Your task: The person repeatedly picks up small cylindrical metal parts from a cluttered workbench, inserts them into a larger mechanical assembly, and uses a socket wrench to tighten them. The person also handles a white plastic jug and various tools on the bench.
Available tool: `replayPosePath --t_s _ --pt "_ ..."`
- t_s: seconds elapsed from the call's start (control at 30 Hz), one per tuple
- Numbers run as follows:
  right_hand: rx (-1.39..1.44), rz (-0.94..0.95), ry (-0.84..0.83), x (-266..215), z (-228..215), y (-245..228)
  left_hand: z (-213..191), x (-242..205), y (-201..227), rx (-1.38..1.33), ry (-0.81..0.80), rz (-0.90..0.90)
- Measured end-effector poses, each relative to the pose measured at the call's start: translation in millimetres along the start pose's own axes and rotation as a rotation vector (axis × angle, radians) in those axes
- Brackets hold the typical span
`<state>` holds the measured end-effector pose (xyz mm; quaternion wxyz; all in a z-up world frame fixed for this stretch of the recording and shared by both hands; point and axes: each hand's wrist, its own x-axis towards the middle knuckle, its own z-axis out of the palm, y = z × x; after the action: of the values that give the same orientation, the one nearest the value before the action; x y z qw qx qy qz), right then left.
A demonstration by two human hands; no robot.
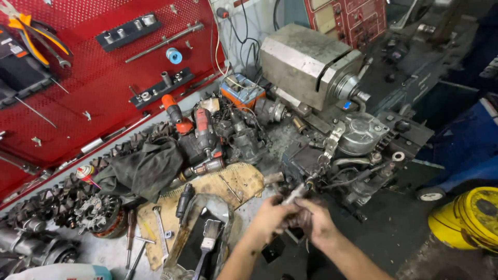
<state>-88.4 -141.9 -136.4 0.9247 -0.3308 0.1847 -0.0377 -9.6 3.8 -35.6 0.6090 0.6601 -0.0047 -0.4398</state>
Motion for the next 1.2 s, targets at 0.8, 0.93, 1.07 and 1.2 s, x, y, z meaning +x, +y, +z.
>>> replayPosePath --t_s 0.8,0.93,1.07,1.2 --pt "-0.013 -0.157 0.017 1 16 -6 1 -9 -32 0.362 0.326 0.426" --pt "0.07 -0.164 0.007 -10 25 -18 -1 -36 9 -0.386 -0.018 -0.061" --pt "-0.159 -0.262 0.184 -13 27 -16 -15 -12 37 0.052 0.062 0.072" --pt "-0.407 -0.245 0.252 -34 24 -8 4 36 47 -0.171 0.187 0.177"
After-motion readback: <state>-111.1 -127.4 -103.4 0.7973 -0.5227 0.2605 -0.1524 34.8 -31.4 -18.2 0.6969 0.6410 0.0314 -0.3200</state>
